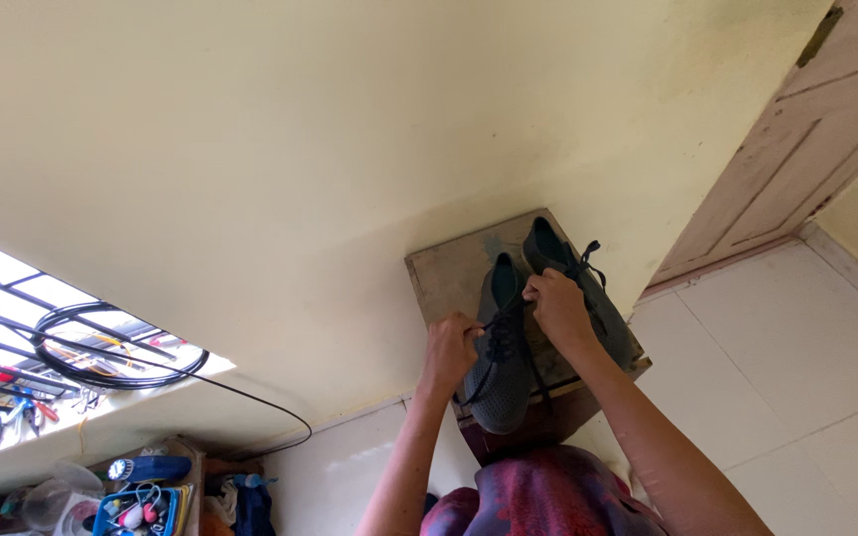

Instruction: The person removes the laces from a pair of black sneakers and then replaces them. Next, the person takes a pair of black formal shoes and threads a new lace through the eyelets, pulling it tight and adjusting the fit.

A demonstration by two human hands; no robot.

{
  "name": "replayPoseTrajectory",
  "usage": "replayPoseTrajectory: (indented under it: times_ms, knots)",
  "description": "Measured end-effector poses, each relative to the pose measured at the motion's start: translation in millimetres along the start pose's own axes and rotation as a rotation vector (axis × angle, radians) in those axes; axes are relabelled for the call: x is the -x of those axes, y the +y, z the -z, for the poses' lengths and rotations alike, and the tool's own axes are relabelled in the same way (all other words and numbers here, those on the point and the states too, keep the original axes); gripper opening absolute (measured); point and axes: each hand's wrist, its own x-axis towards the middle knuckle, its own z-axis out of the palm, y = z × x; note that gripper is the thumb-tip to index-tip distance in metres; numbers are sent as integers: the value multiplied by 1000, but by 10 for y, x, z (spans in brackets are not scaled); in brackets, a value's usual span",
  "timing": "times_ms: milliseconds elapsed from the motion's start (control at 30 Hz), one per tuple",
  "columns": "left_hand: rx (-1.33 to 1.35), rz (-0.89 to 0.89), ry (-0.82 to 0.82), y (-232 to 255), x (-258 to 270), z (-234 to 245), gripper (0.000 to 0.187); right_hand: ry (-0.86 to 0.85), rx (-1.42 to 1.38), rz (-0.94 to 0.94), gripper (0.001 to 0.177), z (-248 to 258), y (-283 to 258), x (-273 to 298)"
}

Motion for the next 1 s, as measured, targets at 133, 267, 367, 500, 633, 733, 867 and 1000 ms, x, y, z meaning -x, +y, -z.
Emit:
replayPoseTrajectory:
  times_ms: [133, 267, 367, 500, 633, 733, 867, 1000]
  knots:
    - [-1, 21, 132, -79, 11, -41, 16, 122, -106, 169, 14, 204, -88, 71]
    - [-26, 456, 31, 89, 231, -174, 36, -21, -304, -255, 20, 374, -120, 359]
    - [-254, 161, 74, 307, 440, -332, 46, 28, -231, -92, 28, 285, -166, 589]
    - [-313, 149, 37, 472, 390, -389, 25, -72, -187, -18, 32, 215, -181, 679]
    - [-88, 205, -32, 413, 312, -193, 30, -129, -258, -115, 23, 370, -139, 646]
    - [5, 109, 89, 275, 127, -100, 33, -281, -390, -310, 17, 570, -117, 542]
    - [382, 204, 9, 90, -312, -158, 34, -361, -327, -244, 14, 832, -207, 344]
    - [500, 80, -293, -29, -613, -246, 37, -252, -313, -125, 14, 1009, -436, 138]
